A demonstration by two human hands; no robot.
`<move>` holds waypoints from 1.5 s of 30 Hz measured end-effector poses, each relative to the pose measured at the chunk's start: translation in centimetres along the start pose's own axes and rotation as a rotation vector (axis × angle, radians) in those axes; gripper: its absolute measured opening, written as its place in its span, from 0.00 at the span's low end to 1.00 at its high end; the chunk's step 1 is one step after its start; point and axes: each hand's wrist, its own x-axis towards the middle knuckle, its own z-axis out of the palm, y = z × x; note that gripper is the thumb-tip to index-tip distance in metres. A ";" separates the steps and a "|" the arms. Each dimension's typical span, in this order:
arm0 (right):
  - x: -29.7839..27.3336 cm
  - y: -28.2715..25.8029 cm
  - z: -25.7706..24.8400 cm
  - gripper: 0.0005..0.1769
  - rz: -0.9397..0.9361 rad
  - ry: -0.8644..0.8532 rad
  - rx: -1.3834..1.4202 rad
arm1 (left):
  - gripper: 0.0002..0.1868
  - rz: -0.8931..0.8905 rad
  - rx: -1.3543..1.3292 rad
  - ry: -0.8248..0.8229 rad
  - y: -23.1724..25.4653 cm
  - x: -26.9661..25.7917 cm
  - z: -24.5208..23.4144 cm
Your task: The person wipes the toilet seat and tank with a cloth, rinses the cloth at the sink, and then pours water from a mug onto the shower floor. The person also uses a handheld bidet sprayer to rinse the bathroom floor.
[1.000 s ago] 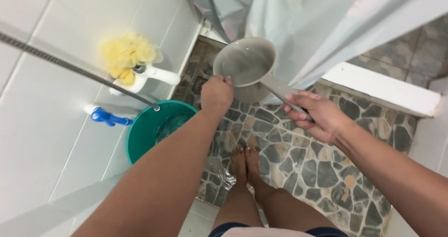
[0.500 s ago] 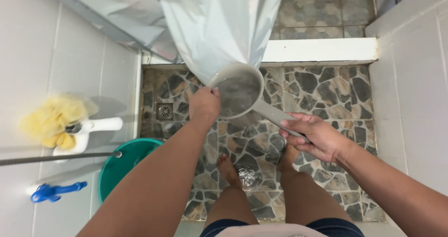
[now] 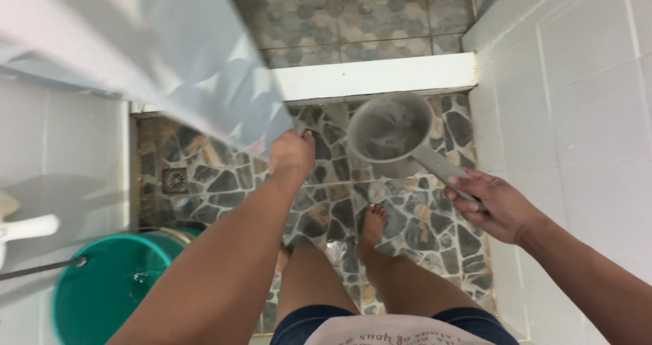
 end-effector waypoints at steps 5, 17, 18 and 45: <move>0.6 -4.4 -8.1 0.13 0.061 -0.007 0.074 | 0.25 0.044 -0.064 -0.089 10.7 -0.2 1.2; 5.4 -10.0 -19.8 0.02 0.047 0.317 0.179 | 0.25 0.257 0.100 -0.231 28.0 5.7 3.0; 5.8 -10.4 -20.4 0.02 0.053 0.323 0.186 | 0.25 0.258 0.108 -0.239 28.8 6.1 3.1; 12.1 -21.4 -27.3 0.04 0.128 0.241 -0.152 | 0.24 0.207 0.058 -0.126 39.4 8.4 6.8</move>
